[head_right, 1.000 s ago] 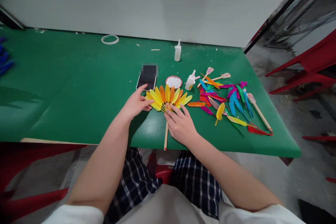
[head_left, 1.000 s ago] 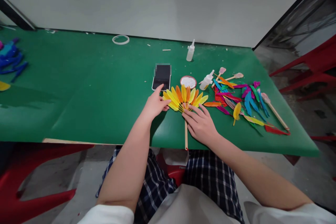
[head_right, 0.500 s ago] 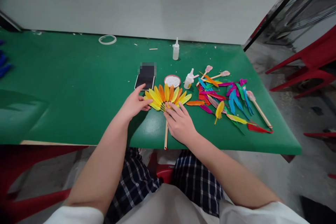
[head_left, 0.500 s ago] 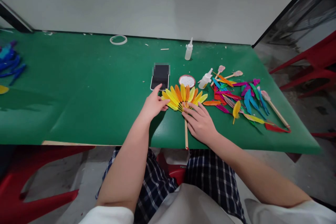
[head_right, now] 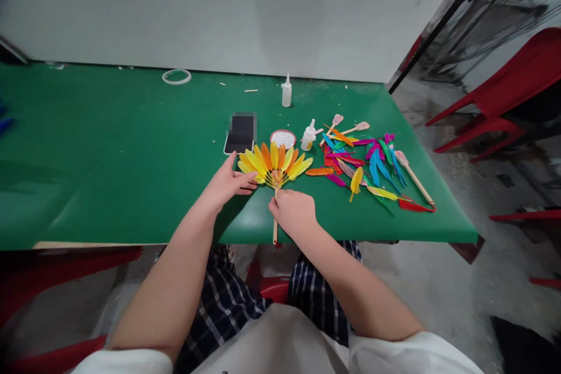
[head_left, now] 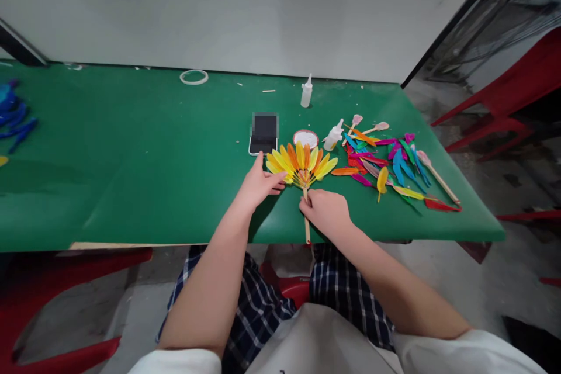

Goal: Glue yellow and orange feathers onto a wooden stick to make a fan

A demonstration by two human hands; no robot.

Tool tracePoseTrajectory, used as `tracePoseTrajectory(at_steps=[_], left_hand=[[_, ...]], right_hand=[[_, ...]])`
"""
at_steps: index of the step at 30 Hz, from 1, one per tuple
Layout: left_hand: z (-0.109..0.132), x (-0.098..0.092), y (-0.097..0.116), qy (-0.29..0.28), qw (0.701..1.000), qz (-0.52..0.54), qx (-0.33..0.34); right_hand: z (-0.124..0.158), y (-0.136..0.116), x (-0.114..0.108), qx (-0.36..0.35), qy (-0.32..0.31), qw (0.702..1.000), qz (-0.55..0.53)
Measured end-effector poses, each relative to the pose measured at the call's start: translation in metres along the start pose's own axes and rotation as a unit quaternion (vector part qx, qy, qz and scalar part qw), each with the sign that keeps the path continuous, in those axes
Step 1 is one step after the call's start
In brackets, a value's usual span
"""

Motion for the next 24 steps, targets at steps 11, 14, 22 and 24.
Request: tracePoseTrajectory(at_steps=[11, 14, 22, 24], left_hand=[[0.049, 0.020, -0.009, -0.077, 0.986, 0.121, 0.089], [0.051, 0.016, -0.002, -0.055, 0.981, 0.141, 0.126], [0.042, 0.010, 0.014, 0.014, 0.957, 0.238, 0.162], [0.039, 0.011, 0.015, 0.026, 0.960, 0.227, 0.160]], right_hand=[[0.006, -0.025, -0.013, -0.081, 0.236, 0.968, -0.039], [-0.002, -0.024, -0.023, -0.123, 0.246, 0.958, -0.085], [-0.051, -0.002, -0.035, 0.003, 0.125, 0.781, -0.612], [-0.063, -0.001, -0.033, 0.002, 0.092, 0.727, -0.680]])
Point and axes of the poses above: each hand's wrist, its own z-axis away from the middle knuckle, its own x-axis out of the palm, y = z × x, the point moved 2 cm from there along -z, towards the middle knuckle, and after that the axes turned 10 degrees about -x, right-handed, at the moved point
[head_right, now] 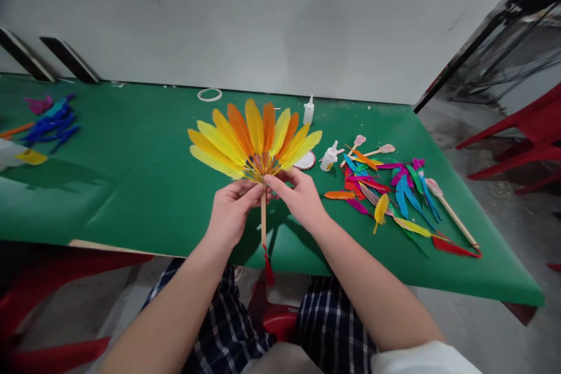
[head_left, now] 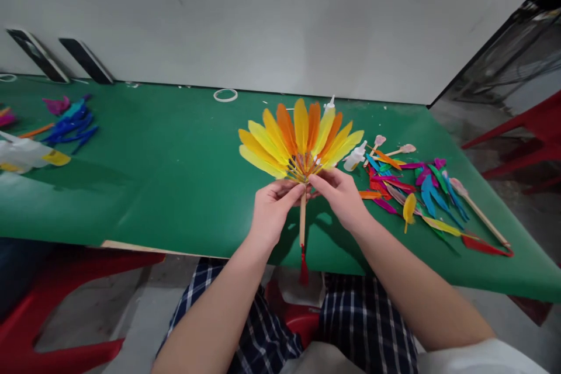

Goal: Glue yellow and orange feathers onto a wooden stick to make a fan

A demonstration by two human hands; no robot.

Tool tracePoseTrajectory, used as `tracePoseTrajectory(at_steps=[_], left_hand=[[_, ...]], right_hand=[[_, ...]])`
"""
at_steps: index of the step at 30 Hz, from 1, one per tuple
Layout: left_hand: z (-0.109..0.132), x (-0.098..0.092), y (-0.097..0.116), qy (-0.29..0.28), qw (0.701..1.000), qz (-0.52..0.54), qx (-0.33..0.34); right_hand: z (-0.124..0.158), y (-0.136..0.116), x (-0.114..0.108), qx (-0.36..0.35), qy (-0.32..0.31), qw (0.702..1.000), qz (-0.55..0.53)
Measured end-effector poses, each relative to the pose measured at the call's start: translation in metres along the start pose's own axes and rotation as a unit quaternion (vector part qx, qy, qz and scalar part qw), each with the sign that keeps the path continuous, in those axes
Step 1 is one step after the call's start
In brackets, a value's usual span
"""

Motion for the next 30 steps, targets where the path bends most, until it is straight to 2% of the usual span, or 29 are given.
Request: tracePoseTrajectory(at_steps=[2, 5, 11, 14, 20, 25, 30], left_hand=[[-0.003, 0.000, 0.001, 0.014, 1.000, -0.025, 0.002], [-0.006, -0.001, 0.005, 0.039, 0.998, -0.056, 0.013], [-0.014, 0.001, 0.003, 0.063, 0.997, -0.043, 0.003], [-0.015, 0.005, -0.003, 0.070, 0.997, -0.023, 0.007], [-0.013, 0.008, -0.004, 0.075, 0.996, -0.008, 0.045], [-0.012, 0.009, -0.004, 0.085, 0.995, -0.019, 0.056], [-0.012, 0.011, -0.005, 0.100, 0.992, -0.024, 0.068]], right_hand=[[-0.008, 0.005, 0.000, 0.014, -0.010, 0.999, -0.038], [-0.012, 0.012, -0.003, 0.034, 0.009, 0.998, -0.060], [-0.010, 0.019, -0.010, 0.087, 0.002, 0.993, -0.077], [-0.009, 0.017, -0.009, 0.084, -0.002, 0.993, -0.087], [-0.005, 0.011, -0.003, 0.089, -0.059, 0.982, -0.157], [-0.005, 0.010, -0.002, 0.058, -0.046, 0.987, -0.140], [-0.002, 0.012, 0.000, 0.067, -0.031, 0.988, -0.137]])
Point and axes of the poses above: each hand's wrist, its own z-axis away from the middle knuckle, its own x-axis out of the palm, y = z × x, the point moved 2 cm from there along -z, towards the middle knuckle, and after that the axes turned 10 degrees about -x, right-handed, at the moved point
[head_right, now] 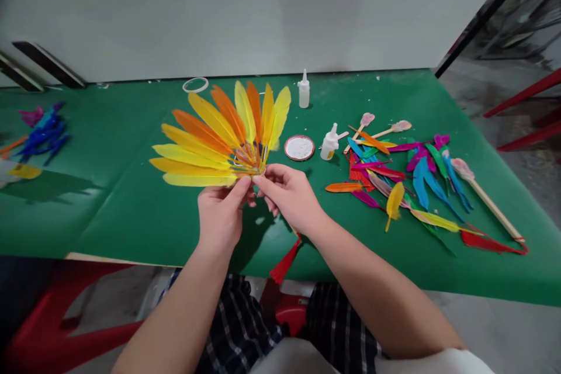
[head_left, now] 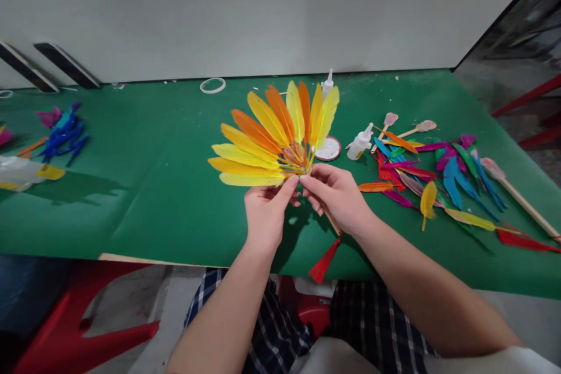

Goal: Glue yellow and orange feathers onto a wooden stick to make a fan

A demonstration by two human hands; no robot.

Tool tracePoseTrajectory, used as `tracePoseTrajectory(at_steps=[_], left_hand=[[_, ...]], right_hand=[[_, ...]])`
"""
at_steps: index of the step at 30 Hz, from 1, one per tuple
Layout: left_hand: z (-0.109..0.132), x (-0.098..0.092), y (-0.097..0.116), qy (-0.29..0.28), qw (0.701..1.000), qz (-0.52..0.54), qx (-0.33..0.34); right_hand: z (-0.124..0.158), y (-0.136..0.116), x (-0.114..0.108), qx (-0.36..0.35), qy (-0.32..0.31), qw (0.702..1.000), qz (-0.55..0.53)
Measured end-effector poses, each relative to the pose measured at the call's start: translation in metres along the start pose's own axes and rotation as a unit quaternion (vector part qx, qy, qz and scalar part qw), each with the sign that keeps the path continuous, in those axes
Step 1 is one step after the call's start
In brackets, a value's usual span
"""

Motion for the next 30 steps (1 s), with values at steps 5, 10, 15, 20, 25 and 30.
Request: tracePoseTrajectory(at_steps=[5, 10, 15, 20, 25, 30], left_hand=[[0.0002, 0.0011, -0.0008, 0.013, 1.000, -0.012, 0.001], [0.0001, 0.0012, -0.0011, 0.013, 1.000, 0.006, 0.001], [0.0004, 0.0010, -0.0020, 0.006, 0.999, 0.034, 0.001], [-0.0002, 0.0015, -0.0028, -0.004, 0.999, 0.043, 0.005], [-0.0008, 0.0013, -0.0041, -0.006, 0.999, 0.039, 0.011], [-0.0016, 0.0007, -0.0049, 0.001, 0.999, 0.036, 0.020]], right_hand=[[0.0006, 0.0010, 0.0013, 0.012, 0.006, 1.000, -0.007], [0.0005, 0.0003, 0.0015, 0.009, 0.000, 1.000, -0.003], [0.0008, 0.0002, 0.0027, 0.007, 0.002, 1.000, -0.005], [0.0002, 0.0014, 0.0026, 0.010, -0.005, 1.000, -0.018], [0.0000, 0.0016, 0.0018, 0.009, -0.010, 1.000, -0.019], [0.0000, 0.0024, 0.0019, 0.006, -0.013, 1.000, -0.017]])
Point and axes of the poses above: each hand's wrist, its own z-axis away from the middle knuckle, its own x-axis out of the palm, y = z × x, the point moved 2 cm from there along -z, towards the middle knuckle, and after that the axes turned 10 degrees about -x, right-handed, at the moved point
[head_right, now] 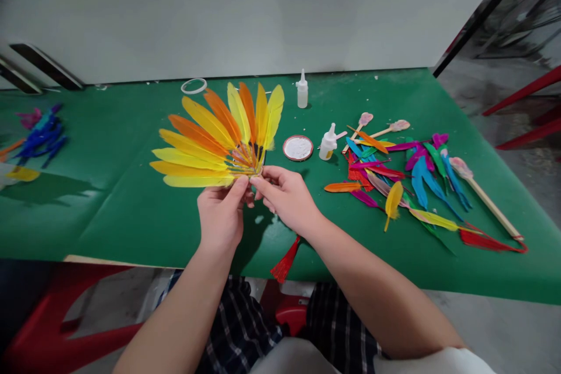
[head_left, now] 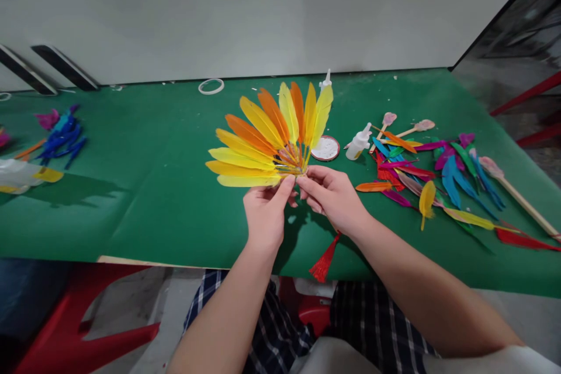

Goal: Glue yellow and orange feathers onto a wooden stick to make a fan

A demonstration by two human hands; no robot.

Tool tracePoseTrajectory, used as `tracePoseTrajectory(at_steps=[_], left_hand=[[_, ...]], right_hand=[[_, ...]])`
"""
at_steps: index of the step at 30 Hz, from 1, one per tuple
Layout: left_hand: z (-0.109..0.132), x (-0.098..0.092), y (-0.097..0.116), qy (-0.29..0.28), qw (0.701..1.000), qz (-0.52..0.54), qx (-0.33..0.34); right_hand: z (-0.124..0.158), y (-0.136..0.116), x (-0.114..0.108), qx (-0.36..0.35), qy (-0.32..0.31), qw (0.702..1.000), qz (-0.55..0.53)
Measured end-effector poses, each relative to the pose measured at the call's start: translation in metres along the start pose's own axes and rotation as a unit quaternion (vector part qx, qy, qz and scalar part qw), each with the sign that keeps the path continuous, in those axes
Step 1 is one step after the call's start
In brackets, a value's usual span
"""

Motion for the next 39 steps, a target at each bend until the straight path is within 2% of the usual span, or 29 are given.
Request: tracePoseTrajectory(at_steps=[8, 23, 39], left_hand=[[0.000, 0.000, -0.002, 0.020, 1.000, -0.013, 0.008], [-0.001, 0.001, -0.002, 0.010, 1.000, -0.004, -0.011], [-0.001, -0.001, 0.002, 0.035, 0.998, -0.061, 0.006]], right_hand=[[-0.001, 0.001, 0.000, 0.009, 0.001, 1.000, -0.014], [-0.001, 0.003, -0.002, 0.011, 0.009, 1.000, -0.013], [0.000, 0.010, -0.002, -0.006, 0.027, 0.999, 0.043]])
Point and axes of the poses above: each hand's wrist, its own z-axis away from the middle knuckle, its own x-axis out of the palm, y = z × x, the point moved 2 cm from there along -z, towards the middle knuckle, and after that the axes turned 10 degrees about -x, right-handed, at the moved point
